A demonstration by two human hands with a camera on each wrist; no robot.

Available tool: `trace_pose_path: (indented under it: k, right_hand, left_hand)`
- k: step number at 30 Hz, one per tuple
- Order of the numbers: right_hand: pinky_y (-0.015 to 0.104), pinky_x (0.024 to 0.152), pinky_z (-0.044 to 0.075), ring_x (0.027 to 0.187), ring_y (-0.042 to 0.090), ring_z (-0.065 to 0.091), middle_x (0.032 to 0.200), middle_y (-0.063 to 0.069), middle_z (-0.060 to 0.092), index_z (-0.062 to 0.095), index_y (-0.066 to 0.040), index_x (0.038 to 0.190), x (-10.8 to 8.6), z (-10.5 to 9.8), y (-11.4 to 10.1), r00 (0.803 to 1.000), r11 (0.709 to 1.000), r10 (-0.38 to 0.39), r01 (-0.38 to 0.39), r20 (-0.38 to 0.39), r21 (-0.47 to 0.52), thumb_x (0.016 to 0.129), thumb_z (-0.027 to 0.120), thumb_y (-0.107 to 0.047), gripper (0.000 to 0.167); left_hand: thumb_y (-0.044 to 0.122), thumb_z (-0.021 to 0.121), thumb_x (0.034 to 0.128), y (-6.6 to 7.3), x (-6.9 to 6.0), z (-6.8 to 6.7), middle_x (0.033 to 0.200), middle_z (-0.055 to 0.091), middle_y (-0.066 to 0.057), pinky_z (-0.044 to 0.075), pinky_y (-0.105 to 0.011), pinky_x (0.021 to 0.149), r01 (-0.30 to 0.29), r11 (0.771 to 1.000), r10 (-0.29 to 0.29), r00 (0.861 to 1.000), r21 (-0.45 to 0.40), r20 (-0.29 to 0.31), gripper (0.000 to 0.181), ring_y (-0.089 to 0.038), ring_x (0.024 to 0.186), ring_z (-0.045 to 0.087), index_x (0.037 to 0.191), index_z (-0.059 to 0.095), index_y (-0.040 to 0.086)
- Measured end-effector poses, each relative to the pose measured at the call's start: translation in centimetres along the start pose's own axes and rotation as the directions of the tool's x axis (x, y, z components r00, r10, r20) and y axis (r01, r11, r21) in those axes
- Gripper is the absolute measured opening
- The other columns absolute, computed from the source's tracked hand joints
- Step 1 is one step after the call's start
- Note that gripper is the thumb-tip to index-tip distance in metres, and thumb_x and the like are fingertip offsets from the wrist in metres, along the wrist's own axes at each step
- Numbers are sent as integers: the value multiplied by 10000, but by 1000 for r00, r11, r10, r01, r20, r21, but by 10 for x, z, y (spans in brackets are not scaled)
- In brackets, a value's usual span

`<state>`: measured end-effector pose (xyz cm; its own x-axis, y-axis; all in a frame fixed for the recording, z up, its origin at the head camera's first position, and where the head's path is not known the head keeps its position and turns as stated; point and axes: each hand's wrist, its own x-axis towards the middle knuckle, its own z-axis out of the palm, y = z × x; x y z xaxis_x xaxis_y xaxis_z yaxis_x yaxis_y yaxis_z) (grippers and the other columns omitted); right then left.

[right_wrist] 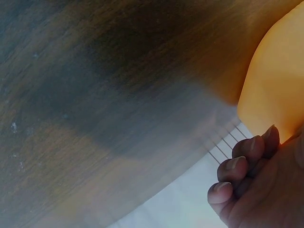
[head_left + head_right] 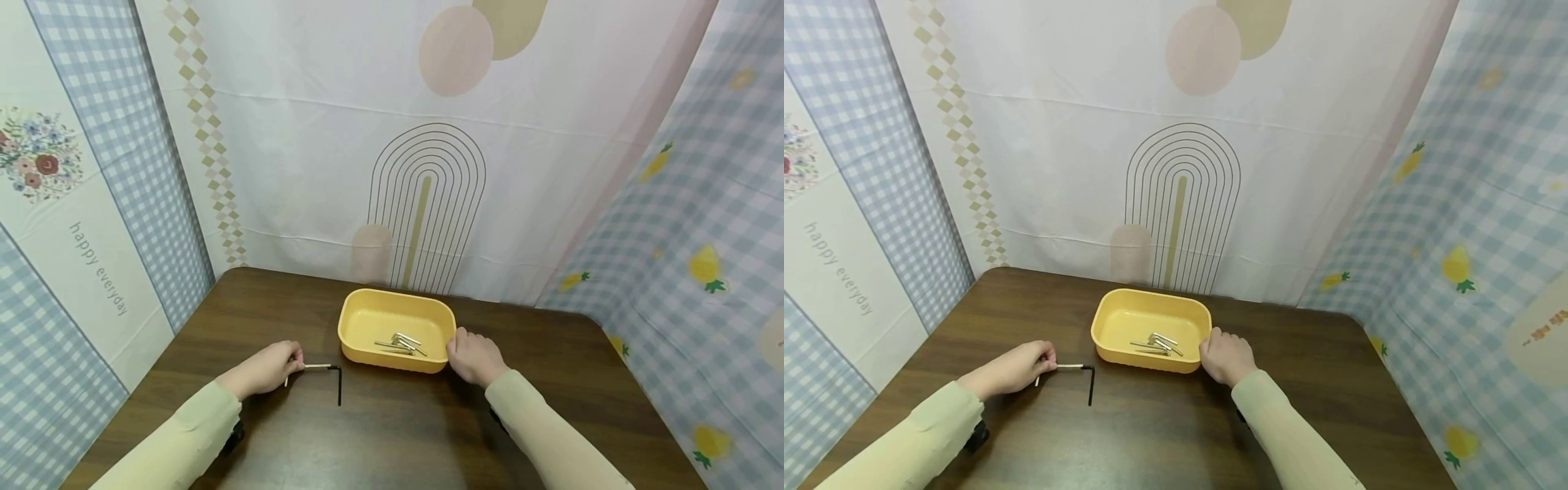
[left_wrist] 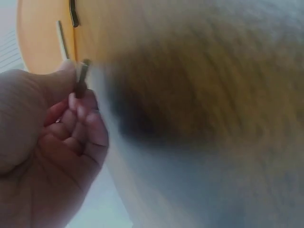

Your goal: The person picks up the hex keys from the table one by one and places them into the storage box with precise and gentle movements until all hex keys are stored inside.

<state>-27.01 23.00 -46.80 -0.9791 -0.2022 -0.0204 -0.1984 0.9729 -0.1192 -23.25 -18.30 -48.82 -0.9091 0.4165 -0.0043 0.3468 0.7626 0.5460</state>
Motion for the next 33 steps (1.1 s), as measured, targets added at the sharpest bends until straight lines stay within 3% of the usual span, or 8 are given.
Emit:
trace_pose_path:
  k: [7, 14, 19, 24, 28, 33]
  right_hand:
    - [429, 676, 444, 643, 223, 499, 759, 65, 523, 513, -31, 925, 2, 2, 2, 1000, 1000, 6, -6, 6, 3, 1004, 297, -253, 320]
    - [423, 677, 446, 648, 214, 504, 775, 63, 534, 530, -13, 986, 2, 0, 1, 1000, 1000, 18, -19, 24, 17, 1011, 300, -269, 345]
    - [409, 663, 440, 638, 207, 497, 768, 54, 529, 534, -9, 1012, 3, -1, 0, 999, 999, 18, -19, 31, 27, 1012, 299, -275, 356]
    - [404, 665, 434, 642, 205, 491, 774, 52, 524, 532, -8, 1025, 3, -1, 1, 999, 999, 26, -27, 40, 22, 1015, 286, -278, 366]
    - [405, 676, 436, 648, 203, 492, 785, 55, 529, 534, -1, 1052, 2, -1, 2, 998, 999, 37, -38, 50, 23, 1013, 281, -272, 374]
    - [404, 671, 438, 642, 202, 493, 783, 53, 528, 536, 8, 1072, 3, -1, 0, 998, 999, 34, -36, 58, 34, 1013, 284, -269, 379]
  left_hand:
    - [99, 607, 947, 6, 9, -7, 766, 573, -10, 435, -291, 611, -33, 992, 21, 995, -126, -94, 87, -110, 658, 497, 861, 609, 93]
    - [123, 613, 947, 23, 19, -14, 849, 615, -18, 454, -327, 684, -99, 991, 89, 990, -93, -112, 101, -114, 733, 514, 929, 689, 59]
    - [109, 594, 958, 25, 20, -23, 851, 587, -36, 454, -329, 670, -74, 993, 66, 994, -95, -84, 105, -116, 688, 517, 930, 677, 50]
    - [114, 599, 955, 25, 24, -33, 819, 574, -23, 442, -335, 662, -78, 991, 65, 990, -105, -128, 97, -137, 702, 505, 911, 676, 73]
    - [144, 603, 957, 34, 34, -31, 829, 555, -10, 444, -335, 659, -109, 985, 85, 982, -135, -168, 106, -146, 717, 506, 908, 680, 90]
    - [153, 612, 954, 51, 52, -19, 833, 527, -15, 451, -321, 651, -118, 980, 85, 976, -162, -201, 112, -137, 708, 504, 899, 680, 83]
